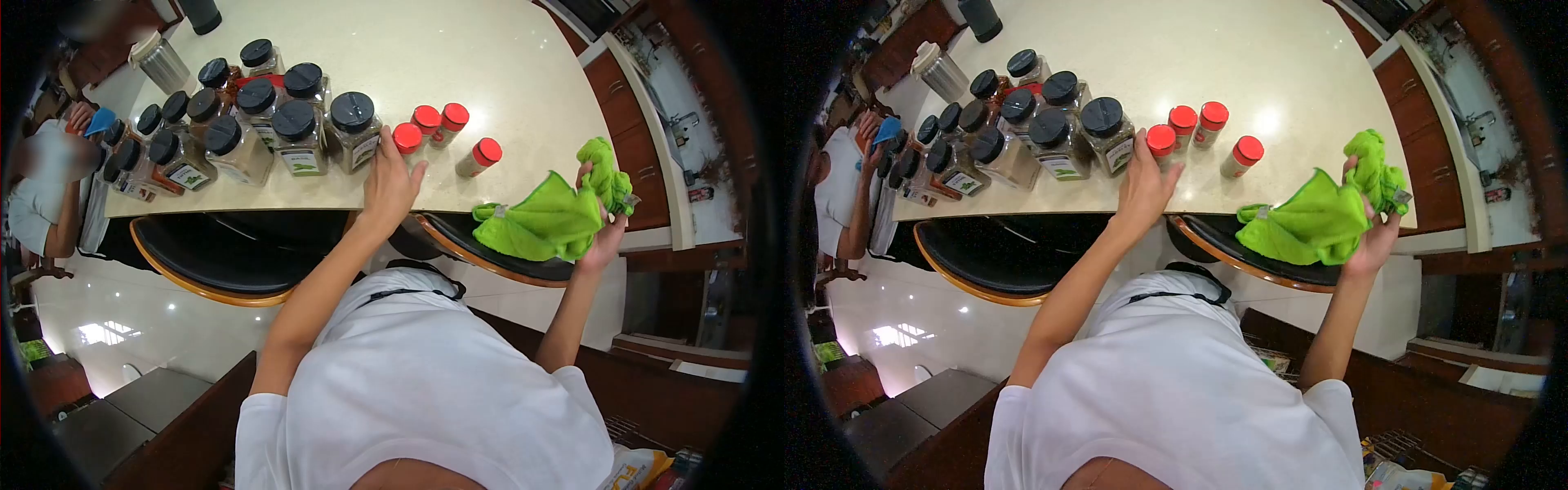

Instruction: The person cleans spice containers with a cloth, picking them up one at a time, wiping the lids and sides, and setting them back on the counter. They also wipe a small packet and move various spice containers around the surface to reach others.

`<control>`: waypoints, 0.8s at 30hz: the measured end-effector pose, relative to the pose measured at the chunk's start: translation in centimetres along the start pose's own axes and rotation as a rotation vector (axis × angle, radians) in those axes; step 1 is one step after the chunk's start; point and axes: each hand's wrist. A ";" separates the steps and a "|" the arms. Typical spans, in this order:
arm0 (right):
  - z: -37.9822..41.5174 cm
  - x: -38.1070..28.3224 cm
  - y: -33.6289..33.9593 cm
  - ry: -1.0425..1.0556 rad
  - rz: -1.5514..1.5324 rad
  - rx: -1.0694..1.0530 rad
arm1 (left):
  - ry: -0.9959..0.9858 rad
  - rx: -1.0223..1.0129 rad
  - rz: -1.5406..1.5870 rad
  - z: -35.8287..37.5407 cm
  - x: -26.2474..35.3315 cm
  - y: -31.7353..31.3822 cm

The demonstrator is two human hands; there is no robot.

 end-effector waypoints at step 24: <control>-18.8 -9.3 -0.4 0.607 0.985 -0.233 | 0.529 -0.163 1.037 1.1 10.7 -1.3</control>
Point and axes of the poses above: each hand's wrist, its own z-axis away from the middle knuckle, its own y-axis out of the back of the hand, x = y × z, and after that the axes turned 14 degrees about x, right-handed
